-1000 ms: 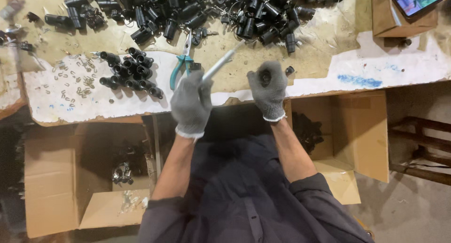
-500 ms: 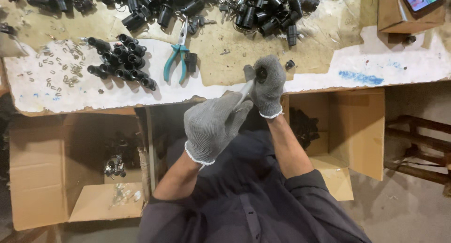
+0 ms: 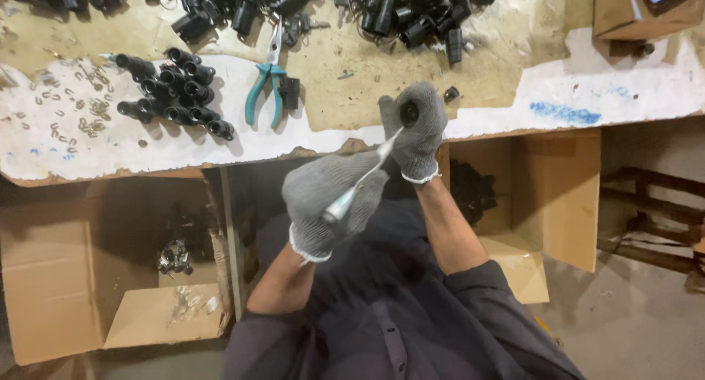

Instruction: The person, wearing gloves, assembles small black plastic lamp holder components at a workbench. They pick parts from the table, fit pieces together by hand, use pliers and a screwdriver-like tool on the assemblies, and place finished units into cardboard boxes below the bench.

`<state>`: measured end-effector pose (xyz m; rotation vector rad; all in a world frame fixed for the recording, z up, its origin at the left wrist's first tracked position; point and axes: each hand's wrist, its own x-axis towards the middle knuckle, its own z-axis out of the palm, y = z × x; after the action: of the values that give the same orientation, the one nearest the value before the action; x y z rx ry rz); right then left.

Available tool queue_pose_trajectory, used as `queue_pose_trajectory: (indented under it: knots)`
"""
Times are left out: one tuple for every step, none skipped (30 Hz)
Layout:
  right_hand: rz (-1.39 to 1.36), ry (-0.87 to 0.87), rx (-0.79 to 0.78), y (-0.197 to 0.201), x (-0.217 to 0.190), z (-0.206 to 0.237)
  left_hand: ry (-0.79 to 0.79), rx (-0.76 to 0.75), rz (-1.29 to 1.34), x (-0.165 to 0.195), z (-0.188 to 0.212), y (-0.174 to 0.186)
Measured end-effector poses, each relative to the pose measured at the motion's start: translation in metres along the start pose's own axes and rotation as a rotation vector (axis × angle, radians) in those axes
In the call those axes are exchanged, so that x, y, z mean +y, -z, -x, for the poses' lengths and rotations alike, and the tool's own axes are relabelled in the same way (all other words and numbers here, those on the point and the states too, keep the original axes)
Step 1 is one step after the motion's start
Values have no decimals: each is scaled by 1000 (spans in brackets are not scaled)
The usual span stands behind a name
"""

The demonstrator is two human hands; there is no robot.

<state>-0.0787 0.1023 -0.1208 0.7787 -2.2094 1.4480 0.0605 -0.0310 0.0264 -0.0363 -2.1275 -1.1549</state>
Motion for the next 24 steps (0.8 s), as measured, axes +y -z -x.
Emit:
queue_pose_trajectory:
  knots:
    - [-20,-21,7,0,0,0,1,-9,16,-2,1,-3]
    - [-43,-36,13,-2,0,0,-1,-11,30,-6,1,-9]
    - [-66,-48,18,-3,1,-1,-3,-11,44,-10,1,-16]
    - [-87,-43,23,-4,1,-1,2,-6,40,-13,1,-21]
    - [-109,-41,28,-4,2,-2,8,-3,35,-16,2,-27]
    - [-131,-41,35,-4,1,-2,14,-4,30,-17,4,-31]
    - [-111,-18,41,-4,0,-2,27,2,16,-19,6,-36]
    - [-91,6,48,-3,-1,-2,38,6,1,-20,8,-40]
    - [-70,30,57,-1,-3,-2,48,10,-11,-21,10,-43]
    - [-58,20,69,-1,-5,-2,46,20,-31,-22,12,-46]
    - [-47,10,81,-1,-7,-2,44,30,-51,-22,15,-48]
    - [-35,-1,94,-1,-9,-2,44,39,-71,-23,17,-49]
    - [-38,3,93,-2,-10,-2,29,42,-67,-24,19,-51]
    - [-42,6,95,-2,-11,-2,14,44,-64,-25,21,-52]
    - [-47,12,94,-3,-10,-2,-1,48,-61,-27,22,-54]
    - [-44,13,88,-3,-10,-2,20,54,-76,-28,24,-56]
    - [-42,17,83,-4,-7,-1,40,61,-90,-29,25,-59]
    - [-39,19,80,-4,-5,1,59,67,-104,-29,26,-62]
    - [-27,18,78,-4,-1,3,48,83,-107,-30,27,-64]
    - [-15,16,77,-4,3,6,37,97,-110,-30,27,-66]
    - [-3,14,76,-5,7,10,26,111,-114,-30,28,-67]
    - [-22,4,85,-6,12,12,53,76,-96,-30,28,-67]
    - [-40,-7,94,-9,19,13,80,40,-78,-29,28,-67]
    - [-60,-15,104,-11,25,14,106,6,-61,-29,27,-67]
